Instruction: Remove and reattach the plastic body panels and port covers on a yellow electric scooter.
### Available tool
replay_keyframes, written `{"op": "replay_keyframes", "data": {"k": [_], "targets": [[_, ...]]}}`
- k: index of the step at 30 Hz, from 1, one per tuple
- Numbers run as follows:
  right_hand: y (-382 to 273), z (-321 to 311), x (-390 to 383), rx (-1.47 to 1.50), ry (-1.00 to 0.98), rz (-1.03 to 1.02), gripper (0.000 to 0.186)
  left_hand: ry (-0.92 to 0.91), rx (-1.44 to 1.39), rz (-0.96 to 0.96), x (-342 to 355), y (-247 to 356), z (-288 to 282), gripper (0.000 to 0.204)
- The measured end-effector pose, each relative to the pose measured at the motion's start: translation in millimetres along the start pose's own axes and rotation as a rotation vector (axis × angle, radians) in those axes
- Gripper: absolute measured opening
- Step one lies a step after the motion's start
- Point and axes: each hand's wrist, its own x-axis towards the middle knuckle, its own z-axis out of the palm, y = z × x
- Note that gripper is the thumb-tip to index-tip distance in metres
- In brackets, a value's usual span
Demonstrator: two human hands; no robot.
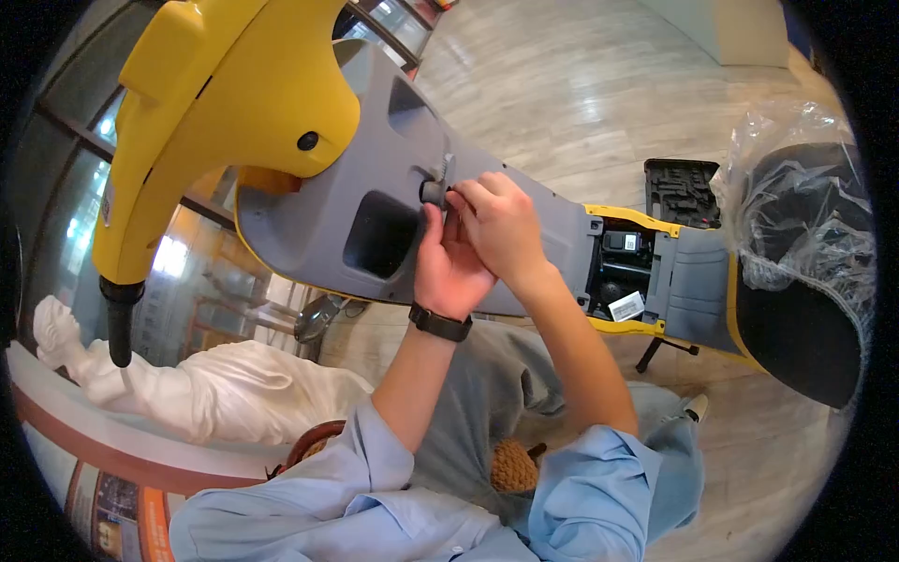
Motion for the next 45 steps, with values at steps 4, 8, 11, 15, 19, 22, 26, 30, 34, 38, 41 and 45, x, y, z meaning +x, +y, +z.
{"op": "replay_keyframes", "data": {"k": [4,8,11,15,19,22,26,30,34,38,41,45], "targets": [[-4.8,6.8,-4.0,-0.004,0.091,0.013,0.01,-0.285,-0.121,-0.134,9.0,8.1,-13.7,0.033],[-7.2,4.7,-4.8,0.054,0.101,0.033,0.01,-0.297,-0.113,-0.144,16.9,7.7,-19.4,0.032],[-5.4,6.4,-5.3,0.194,0.124,0.105,0.012,-0.362,-0.119,-0.128,22.2,8.1,-25.1,0.035],[3.9,4.2,-8.1,0.306,0.073,0.233,0.013,-0.27,-0.096,-0.1,29.1,4.0,-27.4,0.044],[5.4,0.1,-6.9,0.395,0.053,0.3,0.01,-0.316,0.09,0.051,23.6,-1.1,-21.5,0.04],[0.8,-6.7,-0.4,0.302,0.03,0.24,0.009,-0.319,0.099,0.109,24.9,-0.7,-21.7,0.038],[-5.8,-9.8,6.4,0.13,-0.012,0.147,0.011,-0.289,0.046,0.117,33.0,2.5,-31.0,0.038],[2.8,-16.1,8.1,0.083,-0.005,0.064,0.012,-0.343,0.078,0.068,26.0,-1.1,-23.9,0.033],[-0.9,-11.8,6.2,0.161,-0.007,0.165,0.013,-0.328,0.115,0.061,26.6,3.5,-24.7,0.036],[4.6,-10.6,3.7,0.128,-0.005,0.172,0.011,-0.314,0.053,0.046,16.7,2.0,-12.9,0.039],[2.5,-7.3,4.8,0.019,0.079,0.045,0.016,-0.409,-0.042,0.025,9.4,2.6,-7.7,0.038],[0.0,-4.9,2.8,-0.066,0.077,0.035,0.018,-0.33,-0.092,0.01,16.9,4.9,-10.8,0.038]]}}
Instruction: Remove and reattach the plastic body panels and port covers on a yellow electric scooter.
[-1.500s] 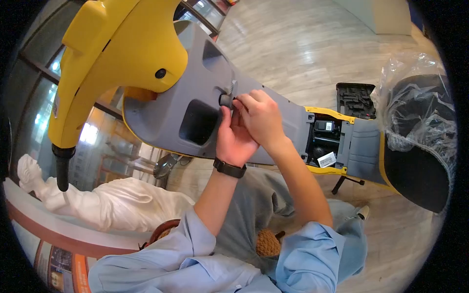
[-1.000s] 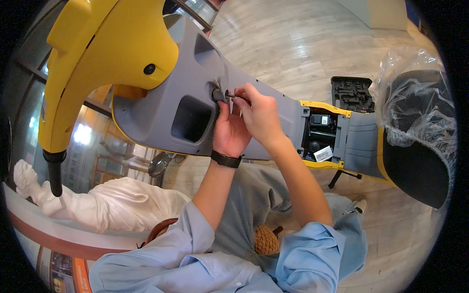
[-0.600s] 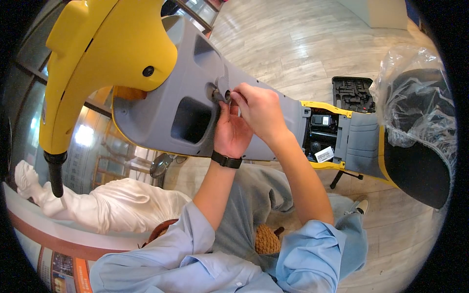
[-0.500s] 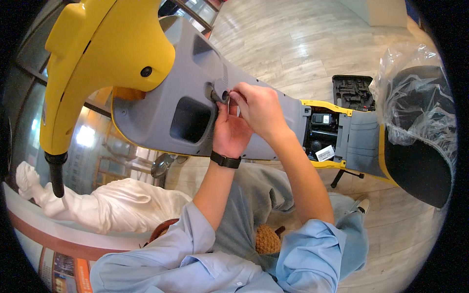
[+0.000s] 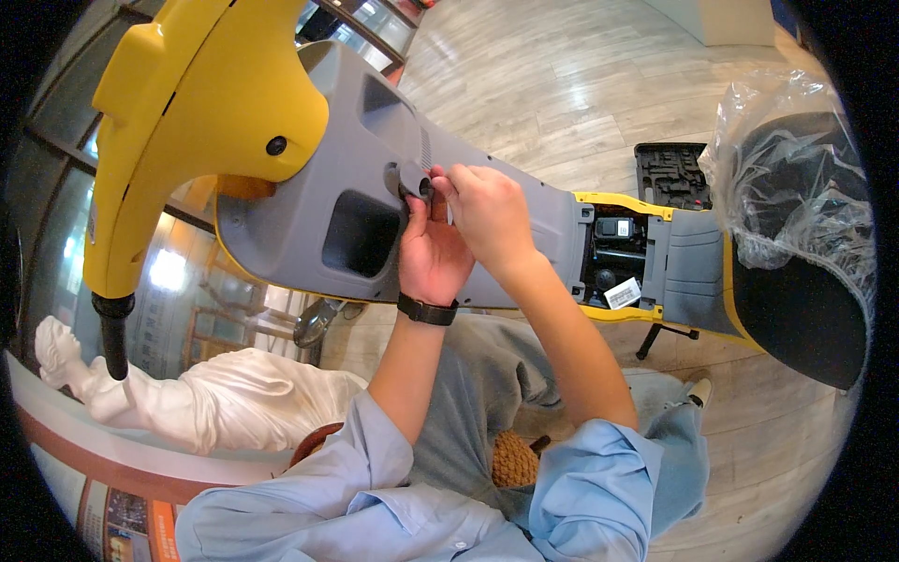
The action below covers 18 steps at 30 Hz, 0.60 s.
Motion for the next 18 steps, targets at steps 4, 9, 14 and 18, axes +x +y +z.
{"op": "replay_keyframes", "data": {"k": [4,9,14,18], "targets": [[-7.2,5.8,-7.0,0.003,-0.008,0.041,0.01,-0.104,0.004,-0.002,1.0,0.6,-0.1,0.037],[-5.6,3.8,-5.4,0.132,-0.037,0.003,0.01,-0.135,0.018,-0.024,2.3,1.9,0.8,0.037],[-6.5,-0.2,-3.1,0.033,-0.176,0.085,0.009,-0.116,-0.084,-0.093,1.0,2.8,-0.2,0.037],[-12.7,-3.2,3.7,-0.067,-0.198,0.069,0.01,-0.179,-0.009,-0.117,-1.5,6.1,-0.6,0.037]]}}
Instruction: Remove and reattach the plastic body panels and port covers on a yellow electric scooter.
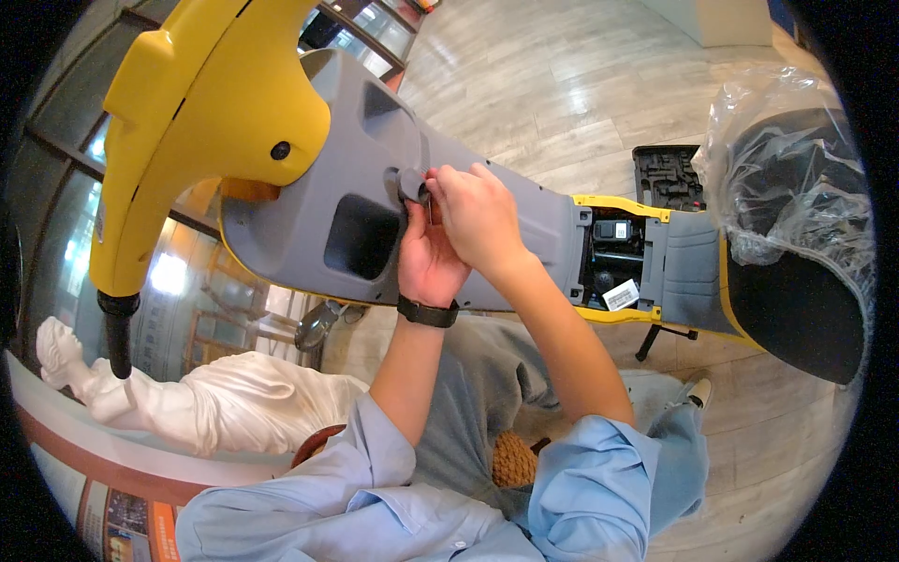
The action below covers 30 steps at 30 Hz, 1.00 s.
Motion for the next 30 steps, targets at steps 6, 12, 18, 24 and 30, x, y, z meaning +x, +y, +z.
{"op": "replay_keyframes", "data": {"k": [6,12,18,24,30], "targets": [[7.2,14.6,-4.1,0.344,0.23,-0.054,0.013,-0.054,-0.102,0.038,2.4,-1.1,-1.1,0.038],[2.3,7.3,-2.9,-0.015,-0.028,-0.009,0.014,0.001,-0.204,0.071,2.6,2.5,-6.2,0.037],[10.2,22.9,-6.3,0.092,0.15,-0.128,0.014,-0.008,-0.153,0.036,2.4,1.7,-3.2,0.036],[9.0,13.4,-3.3,0.028,0.001,-0.103,0.021,-0.007,-0.279,0.009,1.0,5.2,-5.3,0.038],[13.4,20.9,-6.5,0.124,0.12,-0.125,0.018,-0.01,-0.22,-0.003,2.5,3.5,-4.3,0.037]]}}
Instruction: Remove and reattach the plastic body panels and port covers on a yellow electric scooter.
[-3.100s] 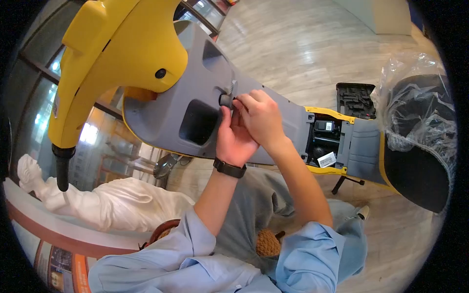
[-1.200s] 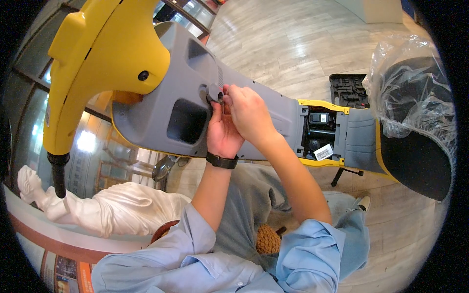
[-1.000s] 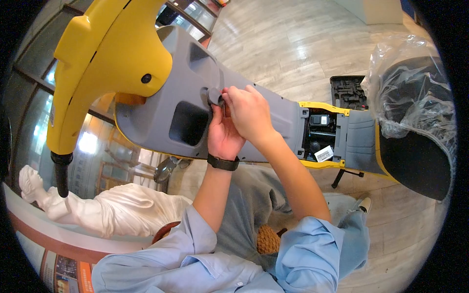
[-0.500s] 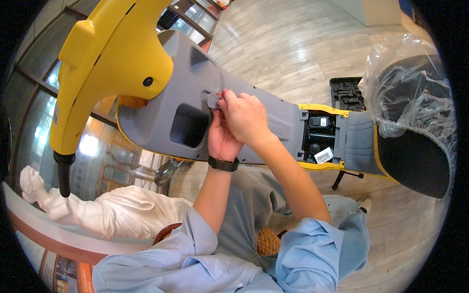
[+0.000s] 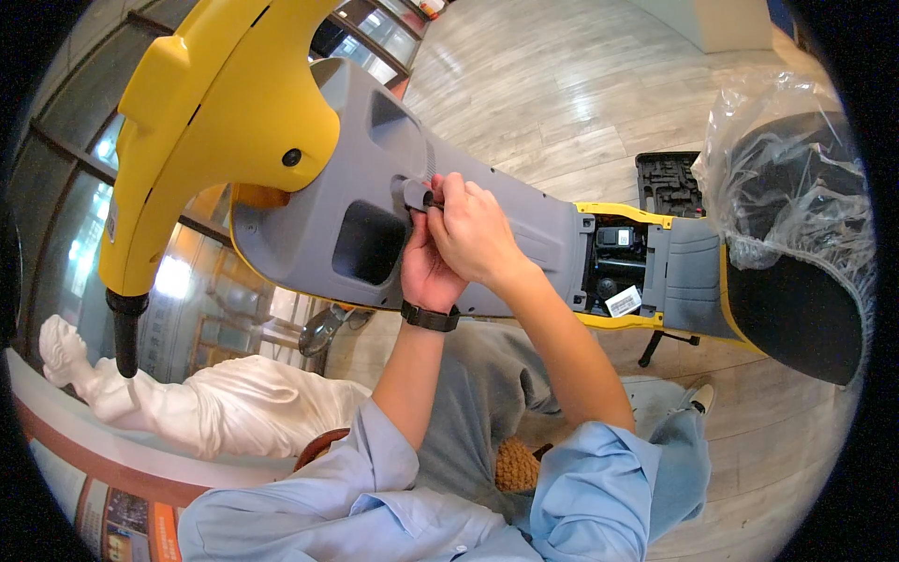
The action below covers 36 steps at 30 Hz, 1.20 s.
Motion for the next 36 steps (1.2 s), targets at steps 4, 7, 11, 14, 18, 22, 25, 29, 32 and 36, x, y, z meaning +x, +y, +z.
{"op": "replay_keyframes", "data": {"k": [4,7,11,14,18,22,25,29,32,36], "targets": [[-3.0,-3.2,3.3,0.007,-0.014,-0.028,0.016,0.003,0.064,-0.021,-3.1,2.1,-2.6,0.038],[-15.7,-14.1,9.4,-0.128,-0.111,0.045,0.016,-0.017,-0.094,-0.073,-4.0,3.9,-5.7,0.04],[-12.8,-11.7,10.4,-0.159,-0.107,0.025,0.016,0.01,0.075,-0.075,-4.2,4.4,-5.7,0.04],[1.7,1.3,3.7,0.032,0.1,-0.018,0.014,0.056,0.051,-0.013,0.4,-2.2,-1.3,0.04],[-0.4,-7.2,8.0,0.096,0.03,-0.063,0.013,0.029,0.038,-0.007,-1.3,1.0,-5.0,0.04],[-11.7,-14.4,10.4,-0.182,-0.206,0.092,0.013,-0.091,-0.112,-0.089,-1.5,5.3,-11.8,0.041],[-4.1,-7.8,5.5,-0.083,-0.078,0.023,0.013,-0.031,-0.002,-0.054,-0.6,0.6,-3.8,0.041],[0.1,-8.7,6.0,0.055,-0.025,-0.043,0.012,0.002,0.039,-0.038,-1.0,4.3,-7.8,0.04],[-4.3,-11.6,6.9,-0.169,-0.155,0.018,0.012,-0.064,-0.079,-0.091,-2.0,6.4,-12.6,0.04],[-9.7,-7.9,4.8,-0.115,-0.091,0.041,0.011,0.055,-0.094,-0.053,-2.5,7.9,-8.4,0.038]]}}
